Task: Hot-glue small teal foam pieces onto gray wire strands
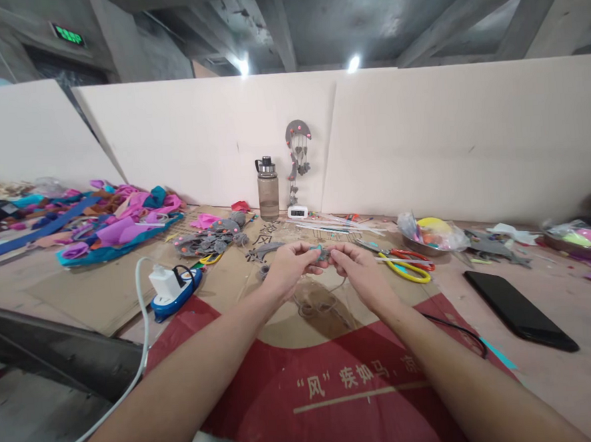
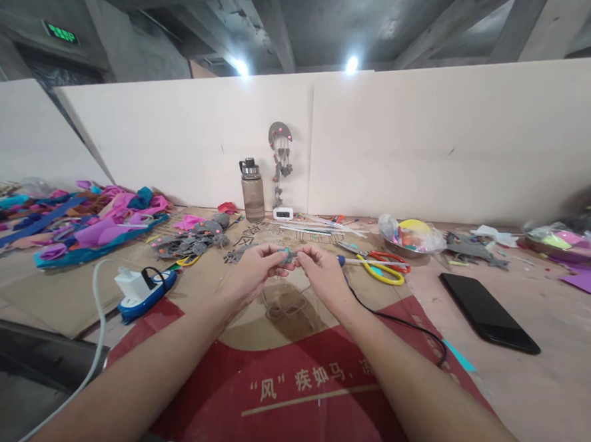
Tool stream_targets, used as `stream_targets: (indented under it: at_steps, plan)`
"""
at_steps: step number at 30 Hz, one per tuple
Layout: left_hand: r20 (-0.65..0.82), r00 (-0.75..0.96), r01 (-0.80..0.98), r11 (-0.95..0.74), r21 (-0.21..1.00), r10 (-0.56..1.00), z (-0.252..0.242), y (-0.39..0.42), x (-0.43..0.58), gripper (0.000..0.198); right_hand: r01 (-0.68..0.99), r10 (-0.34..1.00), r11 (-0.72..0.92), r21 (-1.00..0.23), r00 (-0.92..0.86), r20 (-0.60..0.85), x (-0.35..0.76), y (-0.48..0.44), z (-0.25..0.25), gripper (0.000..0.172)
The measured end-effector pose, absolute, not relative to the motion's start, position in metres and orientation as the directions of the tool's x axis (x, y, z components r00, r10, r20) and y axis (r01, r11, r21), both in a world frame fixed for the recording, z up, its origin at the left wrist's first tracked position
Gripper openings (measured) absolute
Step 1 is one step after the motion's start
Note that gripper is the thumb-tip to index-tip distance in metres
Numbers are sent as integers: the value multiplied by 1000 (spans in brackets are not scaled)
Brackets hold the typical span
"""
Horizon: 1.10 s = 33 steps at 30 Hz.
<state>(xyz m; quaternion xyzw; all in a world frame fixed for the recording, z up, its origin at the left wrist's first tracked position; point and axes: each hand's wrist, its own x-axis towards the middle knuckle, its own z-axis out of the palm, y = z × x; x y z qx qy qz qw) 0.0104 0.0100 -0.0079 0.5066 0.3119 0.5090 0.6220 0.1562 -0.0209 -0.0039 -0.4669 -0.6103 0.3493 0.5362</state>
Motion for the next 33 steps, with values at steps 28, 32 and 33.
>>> stream_targets:
  at_steps: [28,32,33]
  plan:
    - [212,312,-132,-179,975,926,-7,5,9,19,244,944,298,-923,64,322,158,-19,-5,17]
    - [160,320,-192,-101,976,934,-8,8,8,22,87,962,273,-958,-30,271,162,-17,-8,24]
    - [147,321,-211,-81,974,936,-8,8,8,23,61,962,273,-960,-42,271,163,-16,-10,26]
